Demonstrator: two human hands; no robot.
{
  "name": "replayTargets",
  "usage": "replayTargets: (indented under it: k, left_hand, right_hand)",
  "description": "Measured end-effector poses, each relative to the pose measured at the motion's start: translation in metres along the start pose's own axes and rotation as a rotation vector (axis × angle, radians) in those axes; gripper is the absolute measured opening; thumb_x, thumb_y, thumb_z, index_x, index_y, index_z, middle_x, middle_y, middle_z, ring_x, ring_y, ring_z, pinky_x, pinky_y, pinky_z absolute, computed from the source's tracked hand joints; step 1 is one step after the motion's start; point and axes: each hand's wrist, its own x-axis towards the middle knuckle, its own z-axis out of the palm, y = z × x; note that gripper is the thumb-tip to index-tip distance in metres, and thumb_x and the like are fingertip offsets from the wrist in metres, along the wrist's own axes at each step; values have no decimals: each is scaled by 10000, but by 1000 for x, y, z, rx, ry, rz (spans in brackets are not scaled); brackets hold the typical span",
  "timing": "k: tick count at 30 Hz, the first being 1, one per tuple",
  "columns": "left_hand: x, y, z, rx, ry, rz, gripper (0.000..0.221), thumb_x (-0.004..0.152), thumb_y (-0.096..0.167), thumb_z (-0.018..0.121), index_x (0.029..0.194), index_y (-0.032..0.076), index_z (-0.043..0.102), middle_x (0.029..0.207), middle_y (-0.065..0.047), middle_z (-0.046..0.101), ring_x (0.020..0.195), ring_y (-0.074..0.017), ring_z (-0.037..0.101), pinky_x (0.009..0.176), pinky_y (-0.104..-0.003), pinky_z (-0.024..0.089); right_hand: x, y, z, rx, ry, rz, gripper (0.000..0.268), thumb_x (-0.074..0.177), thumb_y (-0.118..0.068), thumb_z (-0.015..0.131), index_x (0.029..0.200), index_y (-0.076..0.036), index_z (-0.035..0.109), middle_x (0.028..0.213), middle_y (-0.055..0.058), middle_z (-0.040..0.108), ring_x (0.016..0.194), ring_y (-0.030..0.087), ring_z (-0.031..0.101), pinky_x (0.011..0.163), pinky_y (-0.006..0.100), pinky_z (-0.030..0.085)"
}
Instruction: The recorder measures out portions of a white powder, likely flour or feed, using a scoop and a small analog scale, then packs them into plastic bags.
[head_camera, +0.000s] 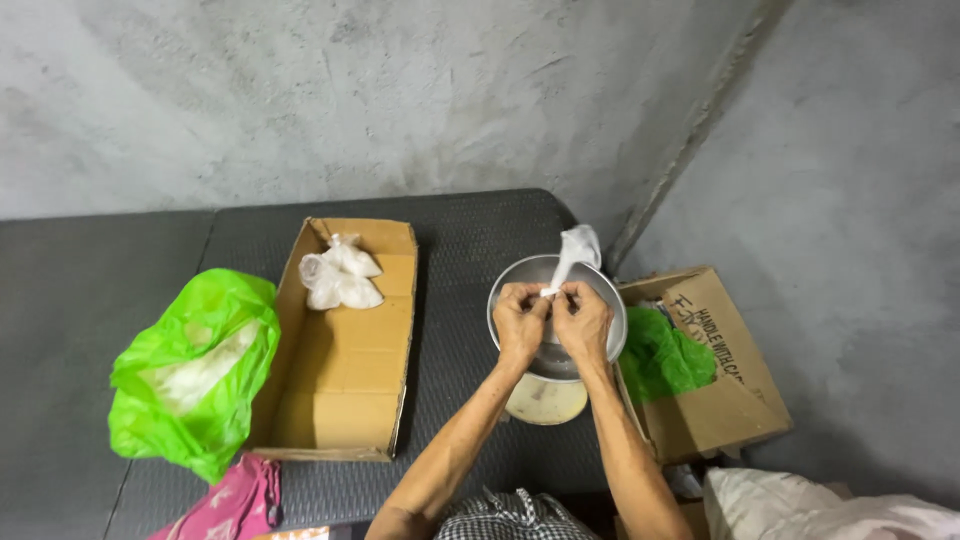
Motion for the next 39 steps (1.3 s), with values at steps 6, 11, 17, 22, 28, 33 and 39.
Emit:
replayTargets:
  k: [6, 11, 17, 22, 28, 33, 39]
  left_hand:
    - [14, -5, -5, -191, -212, -302, 139, 895, 78, 745, 998, -14, 728, 841, -75, 714, 702, -133, 644, 635, -280, 534]
    - [31, -19, -16, -439, -441, -537, 141, 958, 73, 671, 1050, -27, 711, 862, -54, 715, 758, -124, 656, 694, -249, 558]
    - [31, -14, -10, -520, -473, -659, 163, 970, 98, 654, 1080, 2, 725, 904, -45, 737, 797, -105, 684, 723, -233, 565]
    - [20, -13, -9, -568, -389, -593, 190, 966, 84, 672, 1108, -13, 752, 928, -50, 749, 785, -89, 671, 710, -223, 548]
    - [12, 2, -15, -389, -360, -426, 215, 947, 77, 697, 1109, -56, 745, 925, -83, 761, 778, -95, 684, 692, -228, 563]
    - [15, 19, -21, -332, -289, -431, 195, 913, 61, 731, 1045, -79, 759, 867, -98, 767, 727, -118, 690, 656, -251, 571]
    - [17, -8, -16, -492, -276, -571, 152, 918, 9, 639, 988, -81, 739, 824, -104, 745, 668, -152, 696, 628, -271, 585]
  right_hand:
    - [6, 22, -2, -33, -45, -36, 140, 906, -77, 722, 1016, 8, 738, 914, 157, 776, 833, 215, 772, 758, 324, 579]
    - [13, 17, -6, -52, -133, 33, 158, 887, -58, 713, 1034, -16, 752, 908, 144, 781, 814, 200, 758, 723, 319, 570]
    - [8, 37, 1, 95, -86, 134, 149, 921, -56, 708, 1063, -15, 718, 900, 108, 755, 774, 185, 716, 676, 319, 525]
    - [2, 22, -6, -36, -90, 10, 121, 910, -35, 730, 1024, -3, 751, 1033, 108, 715, 840, 181, 732, 713, 290, 568]
    - [0, 28, -2, 220, -109, 113, 112, 864, -40, 743, 966, 6, 755, 1177, 108, 701, 876, 168, 753, 789, 268, 619]
    - [-11, -36, -10, -161, 43, -255, 115, 793, 4, 765, 907, 9, 749, 1174, 123, 677, 1087, 270, 662, 948, 394, 537]
    - [-20, 7, -6, -47, -122, -320, 107, 791, 32, 681, 871, -36, 661, 1229, 110, 625, 1215, 285, 610, 1080, 432, 502]
